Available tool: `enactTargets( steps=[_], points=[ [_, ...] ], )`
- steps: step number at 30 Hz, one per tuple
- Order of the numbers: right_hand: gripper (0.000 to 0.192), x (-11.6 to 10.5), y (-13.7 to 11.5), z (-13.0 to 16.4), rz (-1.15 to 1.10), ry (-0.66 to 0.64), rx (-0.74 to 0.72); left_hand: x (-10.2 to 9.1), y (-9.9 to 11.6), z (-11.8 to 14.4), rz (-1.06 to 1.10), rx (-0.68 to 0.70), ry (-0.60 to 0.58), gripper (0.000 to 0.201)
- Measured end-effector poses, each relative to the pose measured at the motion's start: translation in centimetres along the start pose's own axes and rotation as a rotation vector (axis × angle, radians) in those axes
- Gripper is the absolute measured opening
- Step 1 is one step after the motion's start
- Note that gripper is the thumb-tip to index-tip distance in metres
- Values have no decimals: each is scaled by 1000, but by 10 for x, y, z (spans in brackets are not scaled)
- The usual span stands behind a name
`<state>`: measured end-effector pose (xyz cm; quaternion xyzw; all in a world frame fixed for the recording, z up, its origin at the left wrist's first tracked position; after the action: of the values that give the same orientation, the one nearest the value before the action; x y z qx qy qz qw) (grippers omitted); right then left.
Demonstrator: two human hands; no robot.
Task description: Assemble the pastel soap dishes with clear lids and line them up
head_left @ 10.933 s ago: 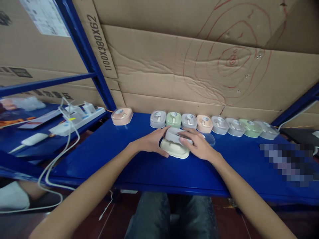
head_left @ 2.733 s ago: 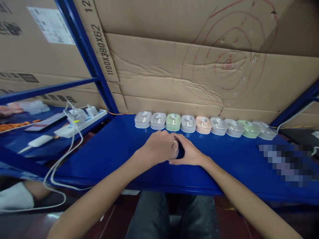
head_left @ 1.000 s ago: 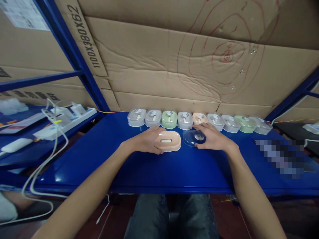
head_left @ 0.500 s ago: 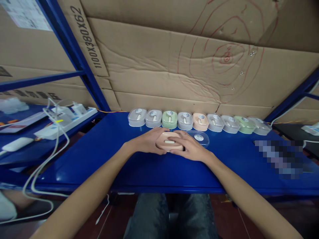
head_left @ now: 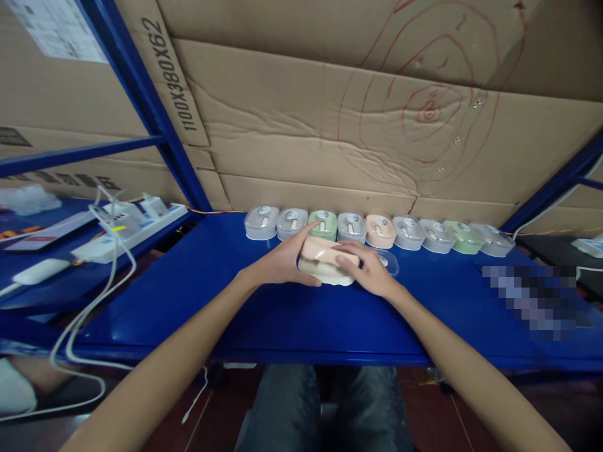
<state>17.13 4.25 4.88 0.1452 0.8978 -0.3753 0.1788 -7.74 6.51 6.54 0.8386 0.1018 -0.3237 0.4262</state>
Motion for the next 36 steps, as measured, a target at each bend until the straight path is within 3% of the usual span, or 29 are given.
enactTargets(
  steps=[5, 9, 13, 17, 24, 30, 36],
  points=[
    [65, -15, 11, -10, -99, 260, 223, -5, 4, -1, 43, -3, 65, 137],
    [69, -18, 10, -12, -99, 313, 253, -6, 7, -2, 48, -14, 74, 129],
    [61, -14, 0, -8, -30, 235, 108, -5, 6, -2, 87, 9, 85, 127],
    [44, -7, -9, 0, 104, 67, -79, -4, 5, -2, 100, 2, 71, 128],
    [57, 6, -9, 9, 242, -198, -207, 0, -10, 0, -38, -38, -92, 131],
    [59, 11, -6, 12, 313, -244, -247, 5, -29, 2, -91, 14, -120, 121],
    [57, 18, -10, 12, 302, -260, -292, 4, -16, 1, -101, 54, -173, 104]
  ],
)
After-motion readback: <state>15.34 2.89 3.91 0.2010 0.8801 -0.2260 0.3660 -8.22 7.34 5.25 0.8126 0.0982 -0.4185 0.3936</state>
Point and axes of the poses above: each hand's wrist, its own z-axis away from the middle knuckle, its own x-axis out of the palm, y = z × x, the point moved 3 cm from there along -z, towards the middle knuckle, and after that the axes turned 12 degrees about y, right-handed, at the moved point
